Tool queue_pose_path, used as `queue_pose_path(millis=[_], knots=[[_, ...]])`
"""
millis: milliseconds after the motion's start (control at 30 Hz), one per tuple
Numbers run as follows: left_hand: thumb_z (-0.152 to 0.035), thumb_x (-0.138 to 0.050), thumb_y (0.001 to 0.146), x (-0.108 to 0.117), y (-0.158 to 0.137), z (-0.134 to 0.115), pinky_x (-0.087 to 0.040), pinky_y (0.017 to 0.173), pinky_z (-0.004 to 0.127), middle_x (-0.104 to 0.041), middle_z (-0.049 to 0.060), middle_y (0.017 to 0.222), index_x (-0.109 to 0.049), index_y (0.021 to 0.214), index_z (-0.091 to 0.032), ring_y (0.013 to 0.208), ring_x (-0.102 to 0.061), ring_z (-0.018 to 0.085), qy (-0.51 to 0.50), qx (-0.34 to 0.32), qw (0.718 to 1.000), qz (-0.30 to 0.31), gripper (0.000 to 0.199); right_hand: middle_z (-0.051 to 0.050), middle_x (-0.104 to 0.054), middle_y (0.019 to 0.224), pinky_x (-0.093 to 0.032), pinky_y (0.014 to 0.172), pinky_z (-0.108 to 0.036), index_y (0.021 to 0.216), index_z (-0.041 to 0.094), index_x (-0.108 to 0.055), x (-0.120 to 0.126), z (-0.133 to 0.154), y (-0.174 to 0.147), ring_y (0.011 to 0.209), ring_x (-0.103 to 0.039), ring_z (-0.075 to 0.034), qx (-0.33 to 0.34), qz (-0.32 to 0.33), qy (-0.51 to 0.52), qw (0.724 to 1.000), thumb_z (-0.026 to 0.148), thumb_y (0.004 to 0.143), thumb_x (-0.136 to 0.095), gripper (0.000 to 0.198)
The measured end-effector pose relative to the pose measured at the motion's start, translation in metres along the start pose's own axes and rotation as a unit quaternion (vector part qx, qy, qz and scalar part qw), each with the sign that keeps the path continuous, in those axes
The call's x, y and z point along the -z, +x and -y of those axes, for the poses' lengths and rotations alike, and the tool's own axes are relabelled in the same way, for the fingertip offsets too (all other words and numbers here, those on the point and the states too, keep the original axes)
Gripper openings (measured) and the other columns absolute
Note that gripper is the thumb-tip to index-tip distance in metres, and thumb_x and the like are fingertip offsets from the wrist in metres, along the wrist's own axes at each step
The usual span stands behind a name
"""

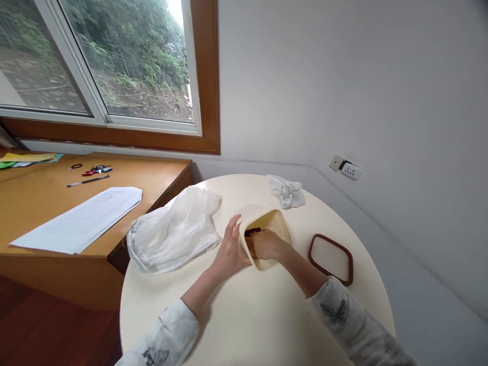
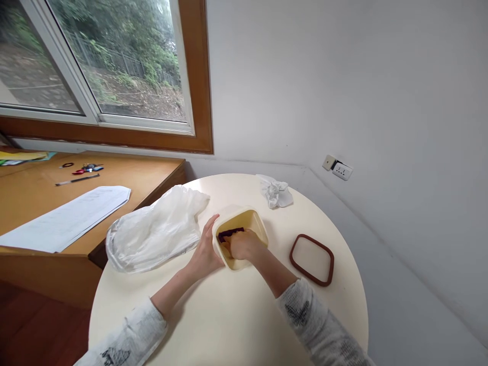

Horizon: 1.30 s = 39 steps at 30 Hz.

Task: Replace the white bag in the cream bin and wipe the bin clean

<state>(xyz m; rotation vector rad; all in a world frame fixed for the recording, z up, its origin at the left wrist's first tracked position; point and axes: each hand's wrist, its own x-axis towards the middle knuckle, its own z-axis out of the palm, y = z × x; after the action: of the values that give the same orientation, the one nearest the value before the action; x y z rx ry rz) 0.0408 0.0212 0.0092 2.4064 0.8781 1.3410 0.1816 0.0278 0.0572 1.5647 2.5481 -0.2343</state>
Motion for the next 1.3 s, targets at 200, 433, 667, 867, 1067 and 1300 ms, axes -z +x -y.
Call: queue_pose_path(millis=[200,433,667,867,1067,1300], knots=[[-0.034,-0.077,0.056,0.000,0.001,0.001,-0.031,0.102,0.053,-0.015,0.016,0.141,-0.001,0.138,-0.028,0.132,-0.020,0.034,0.000,-0.012,1.000,-0.009,0.112,-0.016,-0.067,0.092,-0.040,0.078,-0.039,0.088,0.011,-0.066,-0.001,-0.002,-0.007,0.088,-0.061,-0.027,-0.035,-0.001,-0.041,0.999,0.019,0.087,-0.036,0.031],[-0.032,-0.076,0.055,0.005,0.005,-0.001,-0.036,0.099,0.053,-0.019,0.015,0.141,-0.004,0.139,-0.027,0.131,-0.023,0.035,-0.023,0.030,0.999,0.011,0.110,-0.010,-0.068,0.084,-0.042,0.068,-0.031,0.087,0.016,-0.065,0.018,0.000,-0.062,0.075,-0.061,-0.020,0.002,-0.024,-0.019,1.000,0.024,0.092,-0.026,0.040],[-0.022,-0.076,0.052,0.016,0.009,-0.003,-0.032,0.102,0.053,-0.018,0.012,0.144,-0.007,0.139,-0.029,0.132,-0.020,0.034,-0.061,0.047,0.995,0.061,0.111,-0.004,-0.063,0.109,-0.017,0.105,-0.044,0.113,0.023,-0.054,0.015,-0.010,-0.115,0.109,-0.051,-0.020,0.068,-0.161,0.015,0.985,0.033,0.082,-0.054,0.033],[-0.029,-0.077,0.052,0.026,0.010,-0.008,-0.031,0.105,0.050,-0.017,0.007,0.146,-0.003,0.140,-0.032,0.133,-0.020,0.034,-0.089,0.083,0.987,0.101,0.115,-0.005,-0.064,0.105,-0.009,0.109,-0.045,0.109,0.019,-0.055,-0.010,-0.031,-0.117,0.122,-0.042,-0.018,0.120,-0.282,-0.140,0.942,0.001,0.080,-0.041,0.037],[-0.030,-0.071,0.065,0.027,0.006,-0.008,-0.021,0.109,0.050,-0.009,0.008,0.149,0.000,0.140,-0.030,0.136,-0.011,0.030,-0.059,0.092,0.989,0.097,0.103,-0.005,-0.067,0.093,-0.027,0.105,-0.038,0.103,0.016,-0.057,-0.016,-0.032,-0.107,0.103,-0.056,-0.016,0.145,-0.331,-0.120,0.925,0.001,0.083,-0.037,0.032],[-0.035,-0.070,0.068,0.005,-0.003,-0.005,-0.025,0.106,0.053,-0.014,0.016,0.146,0.004,0.139,-0.027,0.134,-0.017,0.032,-0.005,0.081,0.996,0.026,0.103,-0.003,-0.063,0.070,-0.041,0.080,-0.032,0.085,0.016,-0.056,-0.023,-0.008,-0.088,0.068,-0.058,-0.014,0.076,-0.394,-0.002,0.916,0.010,0.085,-0.043,0.015]])
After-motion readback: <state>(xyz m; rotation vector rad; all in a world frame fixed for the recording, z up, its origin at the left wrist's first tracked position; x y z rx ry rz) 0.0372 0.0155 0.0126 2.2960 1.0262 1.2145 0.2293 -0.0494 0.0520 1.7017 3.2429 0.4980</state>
